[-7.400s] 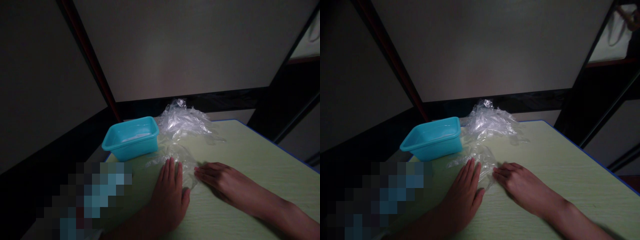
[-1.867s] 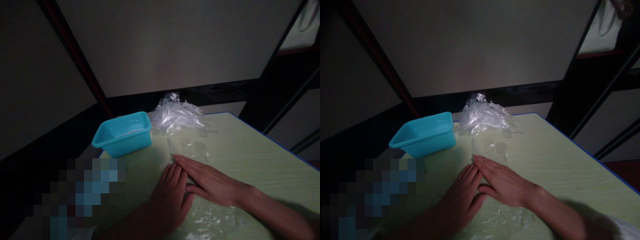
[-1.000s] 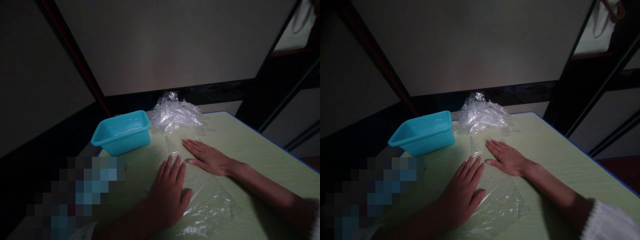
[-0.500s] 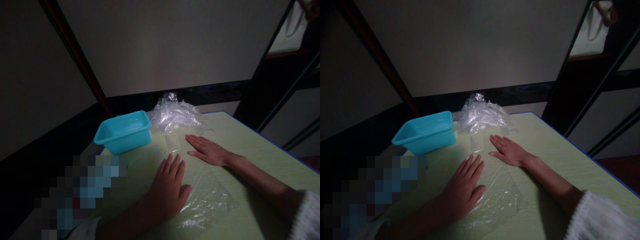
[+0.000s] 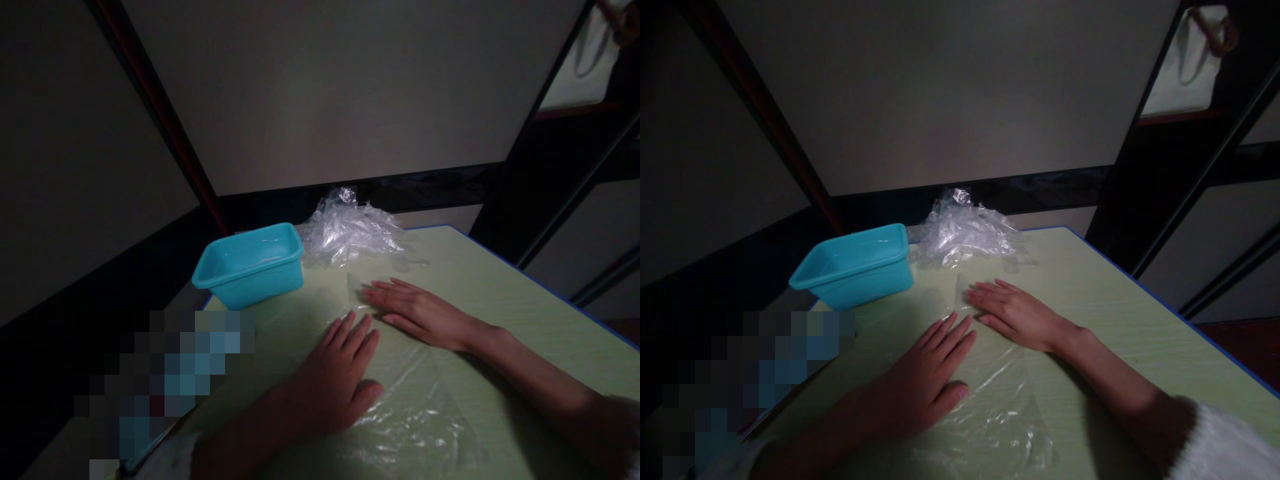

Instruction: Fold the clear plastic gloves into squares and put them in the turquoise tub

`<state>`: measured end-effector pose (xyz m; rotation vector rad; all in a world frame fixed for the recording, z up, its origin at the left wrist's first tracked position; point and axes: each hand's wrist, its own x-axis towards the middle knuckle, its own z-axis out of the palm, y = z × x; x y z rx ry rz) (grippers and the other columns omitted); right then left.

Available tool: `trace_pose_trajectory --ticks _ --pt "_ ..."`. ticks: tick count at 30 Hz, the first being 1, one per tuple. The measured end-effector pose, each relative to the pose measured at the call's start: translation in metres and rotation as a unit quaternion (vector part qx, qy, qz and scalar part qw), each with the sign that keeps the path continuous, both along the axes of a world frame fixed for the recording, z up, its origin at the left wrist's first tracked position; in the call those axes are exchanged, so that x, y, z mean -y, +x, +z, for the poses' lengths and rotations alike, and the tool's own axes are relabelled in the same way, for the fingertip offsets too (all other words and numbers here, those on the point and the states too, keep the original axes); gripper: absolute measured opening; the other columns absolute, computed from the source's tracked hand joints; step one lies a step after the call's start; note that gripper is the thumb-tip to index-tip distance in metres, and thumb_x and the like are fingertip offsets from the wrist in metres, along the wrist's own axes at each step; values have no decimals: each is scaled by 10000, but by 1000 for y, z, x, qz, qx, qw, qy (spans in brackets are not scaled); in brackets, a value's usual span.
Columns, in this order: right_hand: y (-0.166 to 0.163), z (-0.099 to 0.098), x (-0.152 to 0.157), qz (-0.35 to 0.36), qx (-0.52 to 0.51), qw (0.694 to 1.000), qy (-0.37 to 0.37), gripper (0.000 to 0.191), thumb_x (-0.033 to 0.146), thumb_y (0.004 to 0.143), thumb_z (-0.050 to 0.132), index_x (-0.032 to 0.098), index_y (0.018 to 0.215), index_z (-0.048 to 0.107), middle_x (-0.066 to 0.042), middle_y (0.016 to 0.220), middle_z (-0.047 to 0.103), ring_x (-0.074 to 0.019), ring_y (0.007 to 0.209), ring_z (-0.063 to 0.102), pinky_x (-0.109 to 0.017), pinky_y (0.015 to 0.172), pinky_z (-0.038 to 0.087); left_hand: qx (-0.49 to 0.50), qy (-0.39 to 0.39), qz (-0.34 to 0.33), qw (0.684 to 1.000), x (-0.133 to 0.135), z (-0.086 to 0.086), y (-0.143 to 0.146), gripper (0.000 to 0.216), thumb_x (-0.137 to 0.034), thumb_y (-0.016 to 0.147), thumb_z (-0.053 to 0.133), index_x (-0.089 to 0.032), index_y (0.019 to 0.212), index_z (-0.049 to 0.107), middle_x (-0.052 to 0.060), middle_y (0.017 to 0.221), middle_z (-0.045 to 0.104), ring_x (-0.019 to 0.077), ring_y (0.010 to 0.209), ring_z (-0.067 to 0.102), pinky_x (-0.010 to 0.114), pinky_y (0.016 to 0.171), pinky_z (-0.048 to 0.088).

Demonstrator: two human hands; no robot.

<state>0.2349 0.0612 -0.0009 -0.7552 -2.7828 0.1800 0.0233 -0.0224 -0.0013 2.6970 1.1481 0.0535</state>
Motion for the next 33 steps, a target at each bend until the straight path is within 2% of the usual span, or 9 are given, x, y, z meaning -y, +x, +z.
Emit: trace_pose_trajectory --ticks 4,10,16,27,33 --pt "-4 -1 4 30 35 998 -45 468 391 955 298 167 1362 358 -69 1392 412 -212 1315 296 -492 1083 208 -3 -9 -33 999 -2 2 -3 665 -354 857 489 -102 1406 212 137 1489 153 299 1365 63 466 1105 127" --pt "0 -6 0 -22 40 997 -65 516 459 936 312 185 1373 338 -73 1421 358 -246 1333 246 -553 1074 162 25 6 -70 997 -3 2 -6 583 -393 890 431 -107 1377 290 128 1481 190 290 1365 96 456 1106 132" --pt "5 -6 -4 -55 34 997 -51 515 463 933 312 175 1355 375 -86 1414 369 -270 1323 268 -577 1056 175 29 2 -100 995 -1 4 -7 589 -430 896 410 -107 1375 297 132 1477 191 292 1363 107 461 1103 148" --pt "14 -11 -14 -110 55 992 5 539 509 926 271 195 1350 384 -80 1395 410 -303 1299 313 -600 1015 241 45 -4 -119 992 1 4 -10 589 -437 906 389 -114 1386 274 116 1484 185 274 1369 89 433 1113 99" --pt "15 -14 -14 -146 65 987 31 564 524 921 256 181 1350 382 -94 1385 422 -308 1287 334 -608 1006 249 27 25 -89 995 -11 7 -19 712 -584 851 411 -136 1388 278 137 1477 198 298 1364 111 510 1091 99"
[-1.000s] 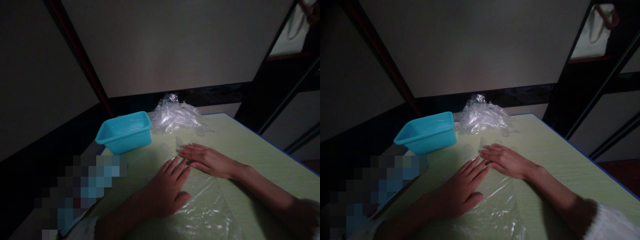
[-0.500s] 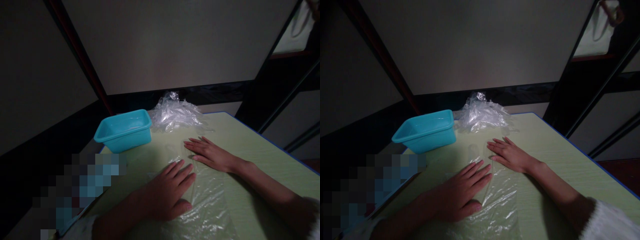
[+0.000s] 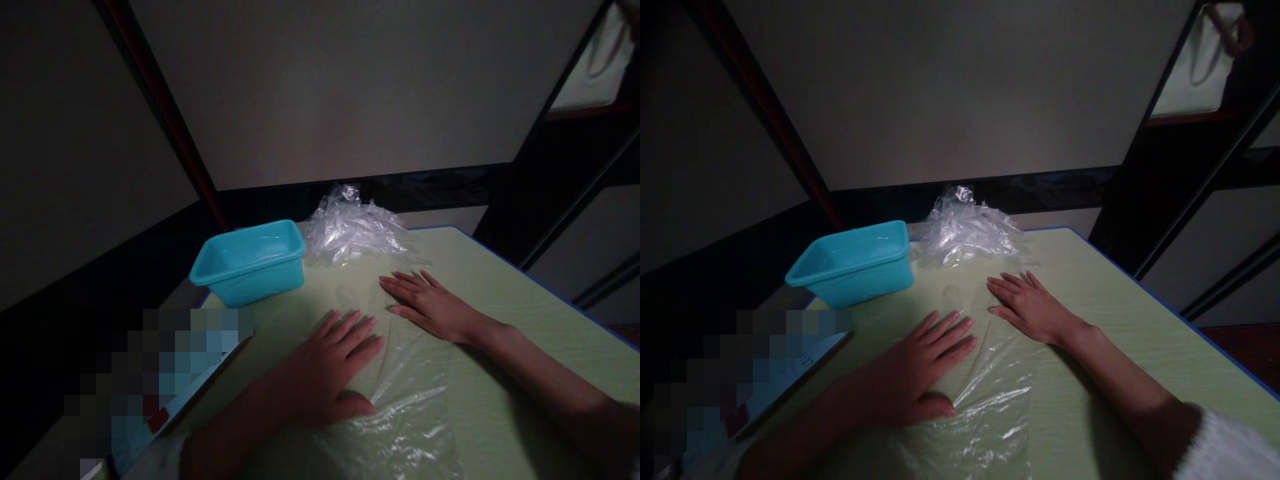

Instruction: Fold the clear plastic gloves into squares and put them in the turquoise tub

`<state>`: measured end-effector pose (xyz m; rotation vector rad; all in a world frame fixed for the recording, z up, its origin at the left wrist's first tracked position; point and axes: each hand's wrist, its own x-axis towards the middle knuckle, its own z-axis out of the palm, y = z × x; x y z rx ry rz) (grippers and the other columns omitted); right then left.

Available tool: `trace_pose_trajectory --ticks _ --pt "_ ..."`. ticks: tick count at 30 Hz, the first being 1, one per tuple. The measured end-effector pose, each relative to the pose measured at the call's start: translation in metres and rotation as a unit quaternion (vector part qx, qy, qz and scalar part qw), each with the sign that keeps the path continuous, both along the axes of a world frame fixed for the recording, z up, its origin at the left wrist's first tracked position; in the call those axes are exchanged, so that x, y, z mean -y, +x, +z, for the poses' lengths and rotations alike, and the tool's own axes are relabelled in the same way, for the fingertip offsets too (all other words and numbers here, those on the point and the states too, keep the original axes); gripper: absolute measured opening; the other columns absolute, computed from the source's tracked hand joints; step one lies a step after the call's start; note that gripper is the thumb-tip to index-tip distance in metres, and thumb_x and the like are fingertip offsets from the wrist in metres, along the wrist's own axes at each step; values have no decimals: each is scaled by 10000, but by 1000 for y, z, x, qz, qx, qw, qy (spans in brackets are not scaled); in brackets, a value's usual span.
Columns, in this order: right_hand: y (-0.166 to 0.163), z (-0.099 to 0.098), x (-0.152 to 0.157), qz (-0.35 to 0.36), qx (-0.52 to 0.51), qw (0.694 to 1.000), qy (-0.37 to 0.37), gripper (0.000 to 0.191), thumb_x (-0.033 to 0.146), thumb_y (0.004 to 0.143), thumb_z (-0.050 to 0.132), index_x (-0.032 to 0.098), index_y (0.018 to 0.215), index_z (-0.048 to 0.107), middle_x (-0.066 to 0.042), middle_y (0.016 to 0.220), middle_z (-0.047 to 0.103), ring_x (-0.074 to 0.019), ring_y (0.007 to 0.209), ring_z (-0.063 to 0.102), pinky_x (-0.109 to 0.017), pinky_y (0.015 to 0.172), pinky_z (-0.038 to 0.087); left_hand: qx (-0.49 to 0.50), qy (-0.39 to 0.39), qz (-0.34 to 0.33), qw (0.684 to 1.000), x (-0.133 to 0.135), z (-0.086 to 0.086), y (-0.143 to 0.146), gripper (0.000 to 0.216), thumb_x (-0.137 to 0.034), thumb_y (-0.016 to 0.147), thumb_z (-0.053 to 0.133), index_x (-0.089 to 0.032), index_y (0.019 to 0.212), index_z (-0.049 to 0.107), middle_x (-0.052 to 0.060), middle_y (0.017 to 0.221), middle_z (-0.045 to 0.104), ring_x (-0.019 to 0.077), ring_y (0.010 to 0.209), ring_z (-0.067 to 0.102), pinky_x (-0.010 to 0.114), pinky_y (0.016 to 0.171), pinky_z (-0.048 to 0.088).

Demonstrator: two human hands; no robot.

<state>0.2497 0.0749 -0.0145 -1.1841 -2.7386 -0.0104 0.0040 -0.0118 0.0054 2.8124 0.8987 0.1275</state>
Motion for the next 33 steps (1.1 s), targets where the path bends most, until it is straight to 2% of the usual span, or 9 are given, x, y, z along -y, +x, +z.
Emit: trace_pose_trajectory --ticks 7,12,15,17,19,22,24,28,33 --pt "8 0 4 -70 13 996 47 555 516 910 279 165 1304 453 -137 1335 482 -340 1248 386 -636 988 243 -80 50 111 989 -13 1 -22 652 -512 866 449 -158 1385 274 136 1479 187 290 1365 103 567 1068 104" --pt "12 4 9 -104 50 990 85 496 481 899 341 139 1189 554 -160 1234 569 -356 1172 473 -642 974 264 -84 107 189 973 -16 3 -25 485 -328 870 480 -141 1312 411 147 1425 328 317 1341 198 602 1059 110" --pt "7 8 12 -98 46 989 105 412 406 892 400 140 1158 570 -157 1217 582 -340 1162 488 -614 984 282 -29 129 204 970 -9 3 -14 385 -199 874 429 -118 1245 487 147 1367 425 286 1300 320 539 1083 179" --pt "2 11 15 -70 18 992 102 389 364 896 405 149 1188 547 -146 1240 569 -316 1165 492 -592 992 292 25 107 185 977 -1 1 -3 377 -208 887 408 -125 1246 486 134 1367 429 254 1277 370 472 1072 280" --pt "-5 13 17 -31 -13 995 90 377 329 905 393 167 1221 520 -122 1253 564 -287 1167 497 -570 998 303 43 55 138 988 7 -1 7 417 -254 894 427 -137 1294 437 117 1409 368 228 1298 335 407 1058 331" --pt "-13 16 22 17 -37 996 79 357 296 914 374 185 1219 523 -94 1257 566 -263 1172 496 -556 1005 305 39 1 44 998 15 -5 13 528 -399 894 459 -148 1349 363 105 1461 256 228 1350 206 380 1090 262" --pt "-15 17 24 32 -40 996 74 350 285 915 371 186 1207 536 -93 1250 572 -260 1170 499 -554 1007 305 32 -16 9 999 16 -7 13 568 -485 893 428 -179 1364 342 98 1470 228 247 1359 159 402 1098 220" --pt "-14 19 25 26 -35 996 76 341 270 910 379 175 1191 547 -96 1217 597 -258 1142 526 -553 1006 311 23 -33 -7 999 12 -6 8 540 -496 900 405 -224 1362 349 95 1469 223 260 1355 161 417 1091 212" --pt "-4 19 18 4 -30 996 90 339 210 904 351 143 1167 553 -118 1158 630 -261 1100 558 -563 1002 314 23 -71 -24 997 8 7 4 504 -510 898 393 -276 1344 374 41 1457 272 236 1351 197 424 1090 209"
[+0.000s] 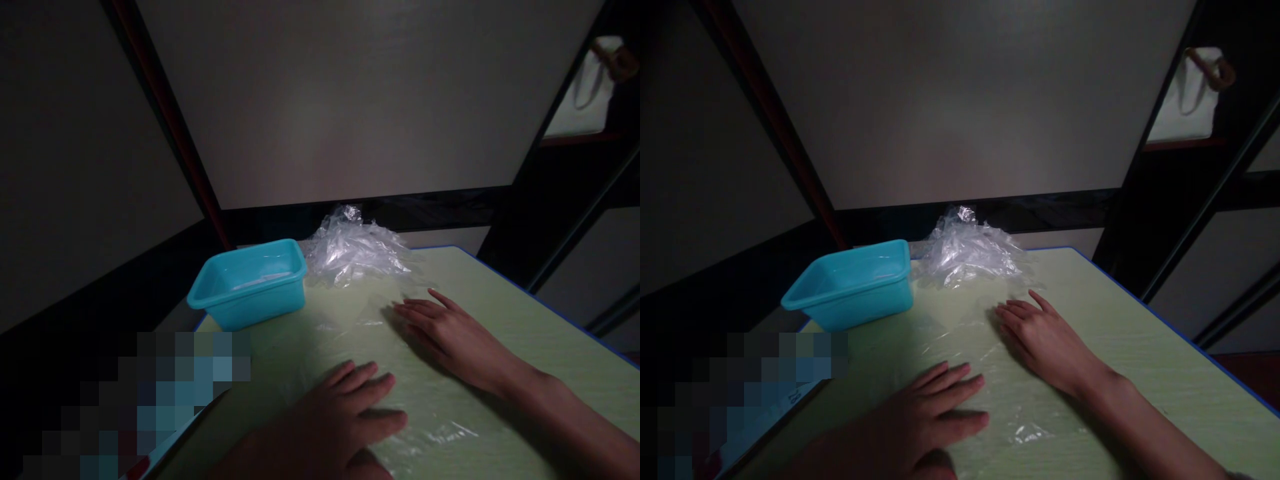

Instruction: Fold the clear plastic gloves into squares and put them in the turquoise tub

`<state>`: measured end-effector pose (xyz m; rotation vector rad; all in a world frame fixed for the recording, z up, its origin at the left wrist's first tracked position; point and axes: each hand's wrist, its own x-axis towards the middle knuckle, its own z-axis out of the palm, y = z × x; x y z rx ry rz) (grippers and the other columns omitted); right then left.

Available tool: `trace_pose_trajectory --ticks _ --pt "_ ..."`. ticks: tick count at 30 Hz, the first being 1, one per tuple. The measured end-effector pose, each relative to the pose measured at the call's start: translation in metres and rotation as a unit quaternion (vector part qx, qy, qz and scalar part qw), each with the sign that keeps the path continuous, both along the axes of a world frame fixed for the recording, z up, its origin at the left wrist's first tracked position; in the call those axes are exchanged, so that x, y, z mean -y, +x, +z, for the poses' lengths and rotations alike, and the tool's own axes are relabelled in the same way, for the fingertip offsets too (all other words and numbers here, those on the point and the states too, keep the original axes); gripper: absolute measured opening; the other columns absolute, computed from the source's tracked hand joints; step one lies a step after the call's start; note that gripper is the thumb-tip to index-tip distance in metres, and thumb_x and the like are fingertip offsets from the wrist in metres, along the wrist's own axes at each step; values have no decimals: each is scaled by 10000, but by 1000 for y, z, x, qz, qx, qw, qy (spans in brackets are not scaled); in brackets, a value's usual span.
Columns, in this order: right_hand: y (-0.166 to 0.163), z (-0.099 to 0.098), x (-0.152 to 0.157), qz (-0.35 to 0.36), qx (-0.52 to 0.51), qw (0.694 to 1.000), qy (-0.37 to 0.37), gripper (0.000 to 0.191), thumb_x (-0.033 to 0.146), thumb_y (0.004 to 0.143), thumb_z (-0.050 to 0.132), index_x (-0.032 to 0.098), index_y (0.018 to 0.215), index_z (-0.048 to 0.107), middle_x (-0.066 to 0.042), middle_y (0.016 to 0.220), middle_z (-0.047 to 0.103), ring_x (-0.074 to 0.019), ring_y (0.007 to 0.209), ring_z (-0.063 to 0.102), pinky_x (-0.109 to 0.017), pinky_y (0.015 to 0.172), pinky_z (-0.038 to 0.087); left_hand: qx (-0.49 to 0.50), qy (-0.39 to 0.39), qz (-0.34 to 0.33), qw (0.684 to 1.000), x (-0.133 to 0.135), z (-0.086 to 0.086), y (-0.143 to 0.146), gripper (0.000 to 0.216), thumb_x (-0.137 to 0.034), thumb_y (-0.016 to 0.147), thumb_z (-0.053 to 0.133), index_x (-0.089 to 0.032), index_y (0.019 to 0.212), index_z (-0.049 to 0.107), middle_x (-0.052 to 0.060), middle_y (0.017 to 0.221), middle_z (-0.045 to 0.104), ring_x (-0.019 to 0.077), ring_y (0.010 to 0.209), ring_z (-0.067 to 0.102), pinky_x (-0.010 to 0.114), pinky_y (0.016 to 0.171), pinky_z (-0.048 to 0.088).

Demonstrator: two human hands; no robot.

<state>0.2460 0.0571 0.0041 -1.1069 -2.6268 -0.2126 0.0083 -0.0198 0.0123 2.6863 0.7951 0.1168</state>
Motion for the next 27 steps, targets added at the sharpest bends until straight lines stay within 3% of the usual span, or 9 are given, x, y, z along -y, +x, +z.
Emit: trace_pose_trajectory --ticks 6,11,16,21,27 --pt "10 -2 -6 -4 -10 1000 -5 387 116 838 367 140 1183 539 -134 1150 630 -275 1074 577 -571 974 358 52 -17 7 998 0 15 -7 509 -508 917 339 -201 1317 412 77 1263 554 202 1240 428 397 1095 206" --pt "0 0 1 38 -44 998 -39 409 111 860 375 164 1249 492 -100 1197 608 -234 1073 582 -499 976 408 121 25 30 992 0 5 -11 402 -447 940 301 -195 1128 552 31 964 695 155 988 601 330 1065 275" --pt "-9 2 8 92 -30 989 -113 426 231 939 331 159 1357 367 -98 1362 450 -219 1231 436 -483 1038 334 168 86 46 981 -2 -10 -6 357 -307 956 271 -173 939 601 26 797 689 130 765 626 326 978 363" --pt "-6 -6 9 92 12 979 -184 527 375 952 285 159 1423 194 -94 1464 228 -241 1334 220 -524 1081 199 184 92 40 978 -3 -15 -3 335 -251 935 288 -158 870 603 18 697 656 114 672 605 278 910 407" --pt "2 -10 3 79 33 974 -211 569 443 945 265 195 1434 113 -58 1482 177 -260 1351 126 -561 1082 122 147 102 29 983 0 -21 -5 326 -294 927 294 -171 831 580 15 684 643 116 667 601 285 921 407"
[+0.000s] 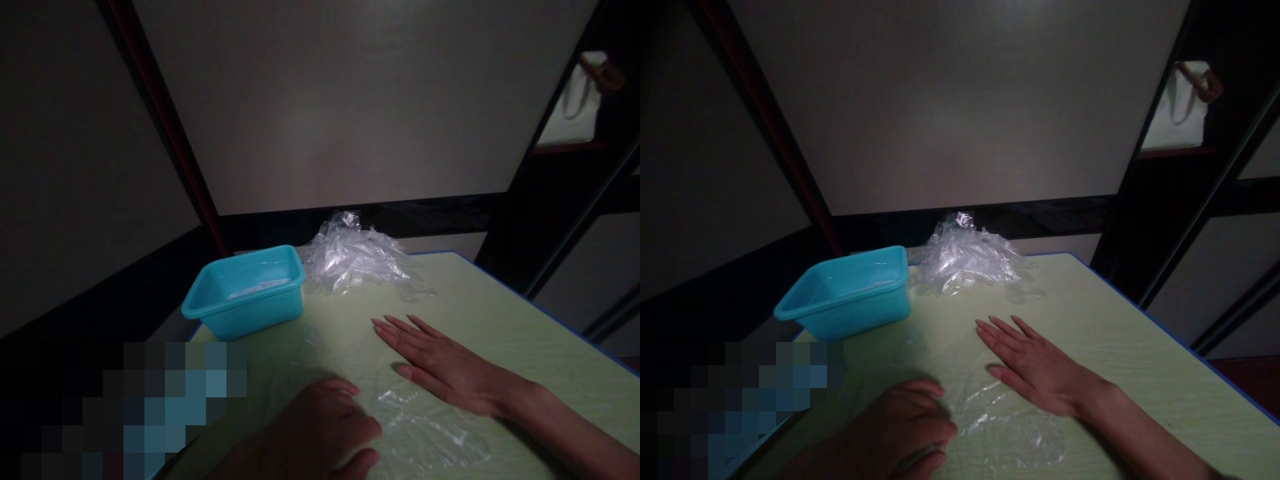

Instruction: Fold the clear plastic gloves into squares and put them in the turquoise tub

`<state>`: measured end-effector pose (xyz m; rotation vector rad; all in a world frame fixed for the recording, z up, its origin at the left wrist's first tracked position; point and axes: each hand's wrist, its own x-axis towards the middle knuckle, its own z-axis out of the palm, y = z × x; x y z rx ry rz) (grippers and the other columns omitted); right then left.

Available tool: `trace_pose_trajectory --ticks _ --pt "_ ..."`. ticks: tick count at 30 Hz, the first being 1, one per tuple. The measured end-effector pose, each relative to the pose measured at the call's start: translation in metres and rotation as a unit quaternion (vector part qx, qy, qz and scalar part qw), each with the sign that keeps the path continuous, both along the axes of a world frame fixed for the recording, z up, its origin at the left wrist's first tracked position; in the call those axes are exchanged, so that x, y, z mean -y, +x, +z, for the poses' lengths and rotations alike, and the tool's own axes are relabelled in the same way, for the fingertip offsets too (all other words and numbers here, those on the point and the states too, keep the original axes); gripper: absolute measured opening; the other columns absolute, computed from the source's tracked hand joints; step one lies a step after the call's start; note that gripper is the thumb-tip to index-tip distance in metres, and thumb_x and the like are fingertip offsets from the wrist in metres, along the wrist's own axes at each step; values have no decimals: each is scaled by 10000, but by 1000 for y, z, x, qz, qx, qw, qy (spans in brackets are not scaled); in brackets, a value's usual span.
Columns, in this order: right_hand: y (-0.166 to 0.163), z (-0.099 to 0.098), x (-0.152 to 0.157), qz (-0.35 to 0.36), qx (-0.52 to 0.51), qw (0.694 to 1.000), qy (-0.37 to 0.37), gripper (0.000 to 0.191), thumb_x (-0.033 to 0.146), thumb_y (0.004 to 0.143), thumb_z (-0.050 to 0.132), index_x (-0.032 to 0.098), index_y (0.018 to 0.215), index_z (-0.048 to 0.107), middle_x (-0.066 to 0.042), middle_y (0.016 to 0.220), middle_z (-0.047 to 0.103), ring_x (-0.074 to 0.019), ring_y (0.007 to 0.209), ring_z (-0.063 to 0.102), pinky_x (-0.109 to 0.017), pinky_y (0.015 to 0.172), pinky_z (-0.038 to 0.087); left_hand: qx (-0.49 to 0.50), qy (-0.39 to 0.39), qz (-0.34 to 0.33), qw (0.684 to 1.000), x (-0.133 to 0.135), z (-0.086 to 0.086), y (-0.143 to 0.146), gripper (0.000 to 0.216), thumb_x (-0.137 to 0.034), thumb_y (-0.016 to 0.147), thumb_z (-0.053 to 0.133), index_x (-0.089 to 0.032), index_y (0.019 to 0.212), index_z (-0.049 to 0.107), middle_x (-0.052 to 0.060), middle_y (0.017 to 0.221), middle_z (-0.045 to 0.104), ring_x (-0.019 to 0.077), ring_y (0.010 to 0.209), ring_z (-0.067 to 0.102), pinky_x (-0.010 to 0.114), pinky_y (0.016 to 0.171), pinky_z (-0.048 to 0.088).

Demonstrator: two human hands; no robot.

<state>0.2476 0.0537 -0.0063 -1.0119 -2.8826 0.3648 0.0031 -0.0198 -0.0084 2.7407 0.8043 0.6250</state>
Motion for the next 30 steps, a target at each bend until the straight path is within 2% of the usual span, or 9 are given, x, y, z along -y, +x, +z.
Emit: trace_pose_trajectory --ticks 4,7,10,13,16,19,22,26,30 --pt "1 0 -3 -11 13 1000 -3 572 462 944 240 198 1434 107 -42 1487 158 -261 1355 96 -565 1083 105 -38 20 -3 999 1 -5 -2 270 -292 906 355 -176 807 578 6 644 643 121 637 603 289 909 423" --pt "0 0 -4 -13 8 1000 -7 548 444 951 216 203 1434 119 -35 1486 166 -258 1355 106 -565 1083 119 9 24 1 1000 0 -6 -1 223 -286 875 404 -186 802 590 -10 619 642 115 604 604 281 892 441" --pt "0 -1 -4 -10 -4 1000 -2 522 408 954 219 221 1433 129 -28 1484 185 -257 1352 125 -560 1081 145 83 49 87 992 -3 2 10 199 -208 833 423 -183 827 620 17 688 670 141 667 628 290 843 478" --pt "-1 -2 -6 -7 0 1000 11 514 382 956 218 220 1434 125 -33 1482 190 -250 1351 131 -555 1080 156 78 29 204 975 -9 14 34 268 -140 782 430 -156 946 641 86 928 691 202 852 640 315 799 516" --pt "-1 -2 -6 -5 19 1000 17 523 395 955 197 188 1433 149 -67 1477 199 -254 1351 124 -560 1076 155 18 -9 261 965 -19 18 66 409 -143 809 422 -100 1199 539 126 1237 567 233 1132 532 365 977 424" --pt "-1 -2 -5 -1 27 999 23 554 422 943 218 151 1425 197 -113 1466 222 -276 1346 124 -566 1072 155 -62 -4 287 956 -29 8 91 474 -221 883 391 -7 1305 411 193 1376 382 279 1279 360 422 1048 332" --pt "-1 -2 -5 -2 26 999 29 561 415 933 265 146 1423 209 -124 1462 229 -284 1344 129 -570 1067 163 -110 -2 290 951 -34 -9 100 554 -333 912 378 36 1325 357 230 1399 287 308 1298 295 432 1049 327" --pt "-2 -3 -5 -12 9 1000 22 535 403 942 252 170 1422 213 -96 1466 228 -278 1345 139 -572 1067 167 -115 -2 296 948 -33 -23 93 628 -430 924 327 9 1369 278 195 1432 196 288 1320 234 410 1067 303" --pt "-2 -3 -5 -25 2 1000 10 527 404 950 226 187 1428 177 -69 1474 208 -269 1348 139 -576 1069 158 -117 -10 285 951 -27 -25 79 656 -467 919 327 -1 1376 264 182 1436 172 274 1328 211 396 1081 279"
